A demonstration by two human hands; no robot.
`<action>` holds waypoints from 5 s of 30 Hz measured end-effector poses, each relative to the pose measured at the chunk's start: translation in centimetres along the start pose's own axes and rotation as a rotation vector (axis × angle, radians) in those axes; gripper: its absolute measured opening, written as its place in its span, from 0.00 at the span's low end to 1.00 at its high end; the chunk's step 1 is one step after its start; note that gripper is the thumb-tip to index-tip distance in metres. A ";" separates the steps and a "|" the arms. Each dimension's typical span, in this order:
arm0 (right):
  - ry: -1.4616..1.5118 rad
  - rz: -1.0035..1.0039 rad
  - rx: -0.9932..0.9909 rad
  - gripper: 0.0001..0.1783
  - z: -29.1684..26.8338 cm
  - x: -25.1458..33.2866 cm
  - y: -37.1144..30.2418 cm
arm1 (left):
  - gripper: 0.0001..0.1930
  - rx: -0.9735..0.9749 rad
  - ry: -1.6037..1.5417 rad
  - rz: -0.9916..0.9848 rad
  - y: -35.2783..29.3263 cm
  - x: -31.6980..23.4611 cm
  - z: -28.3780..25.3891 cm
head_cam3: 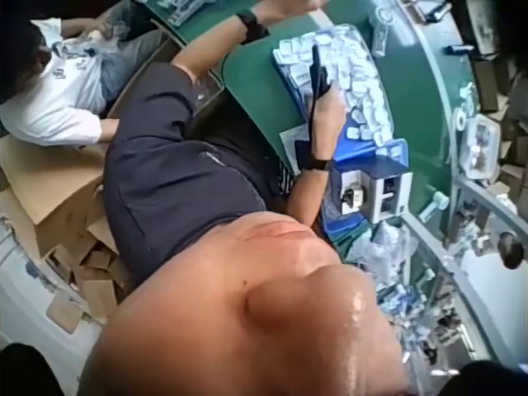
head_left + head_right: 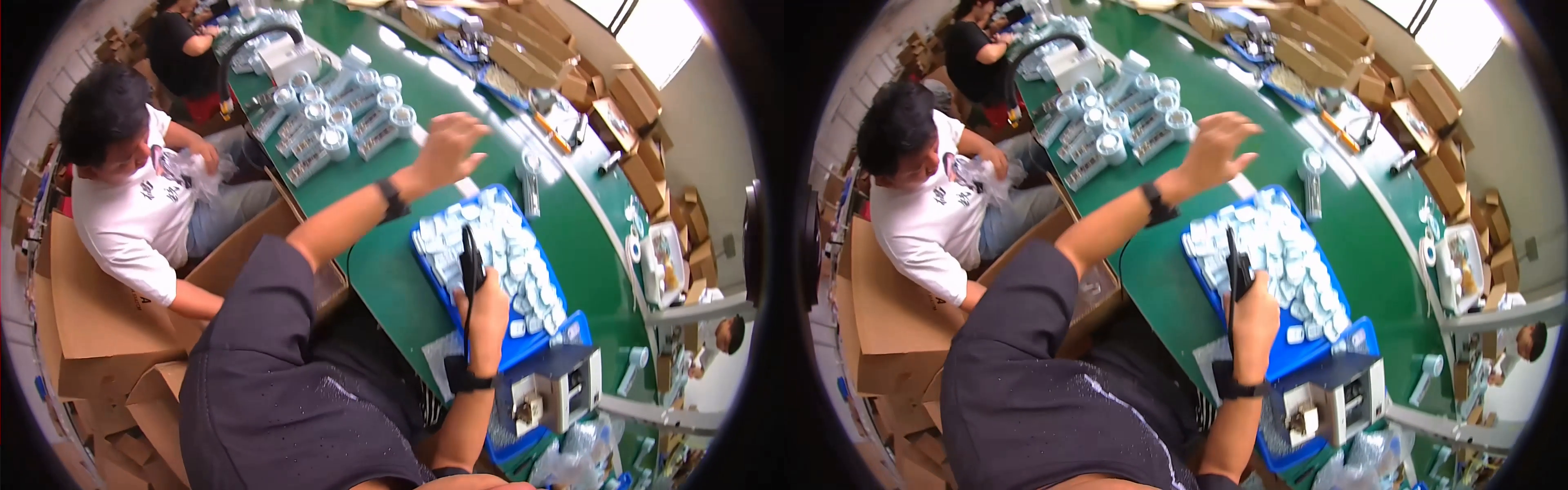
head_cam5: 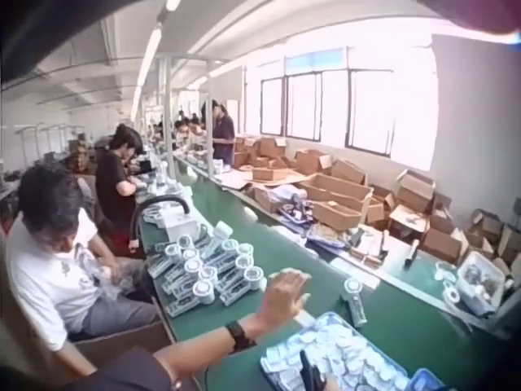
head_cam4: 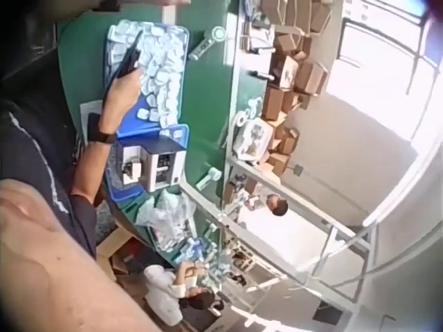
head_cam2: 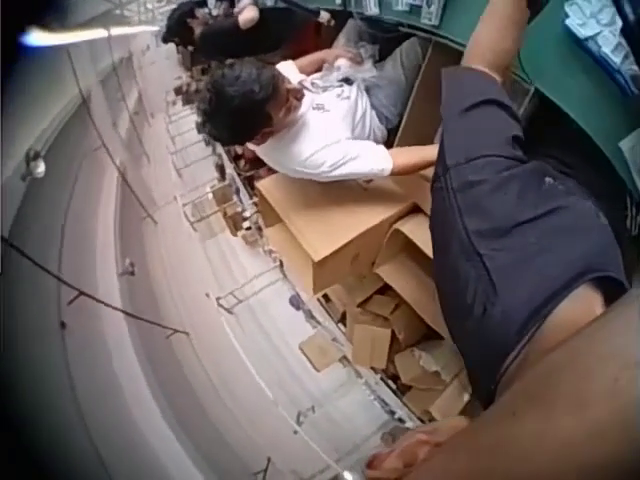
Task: The person picks up a fan base and a back cover, fits them together, and uses a power screwdriver to fasten them. They then place the completed unit onto the table and repeat the process with another fan.
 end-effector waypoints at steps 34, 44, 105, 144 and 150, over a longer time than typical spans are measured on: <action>1.114 0.177 -0.170 0.37 -5.5 -5.3 -14.7 | 0.25 0.813 -1.158 0.230 -13.2 -25.9 -5.0; 1.006 -0.404 -0.840 0.22 -20.7 -5.2 -22.3 | 0.23 0.739 -1.407 0.033 -17.3 -29.2 -1.9; 1.241 -0.267 -0.571 0.25 -22.0 -1.9 -18.8 | 0.36 0.722 -1.276 0.089 -18.8 -29.4 -0.2; 1.354 -0.356 -0.559 0.28 -20.1 -2.8 -16.3 | 0.37 0.644 -1.346 0.097 -18.1 -29.5 -0.6; 1.516 -0.482 -0.389 0.30 -19.4 -1.5 -16.0 | 0.36 0.655 -1.323 0.078 -18.3 -29.0 -0.9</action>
Point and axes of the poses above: each hand's wrist, its own y-axis towards the middle knuckle, its own z-axis out of the palm, x = y × z, the point moved 10 cm from there along y, towards the middle knuckle, and after that the axes turned 2 degrees about y, right-handed, at the moved point
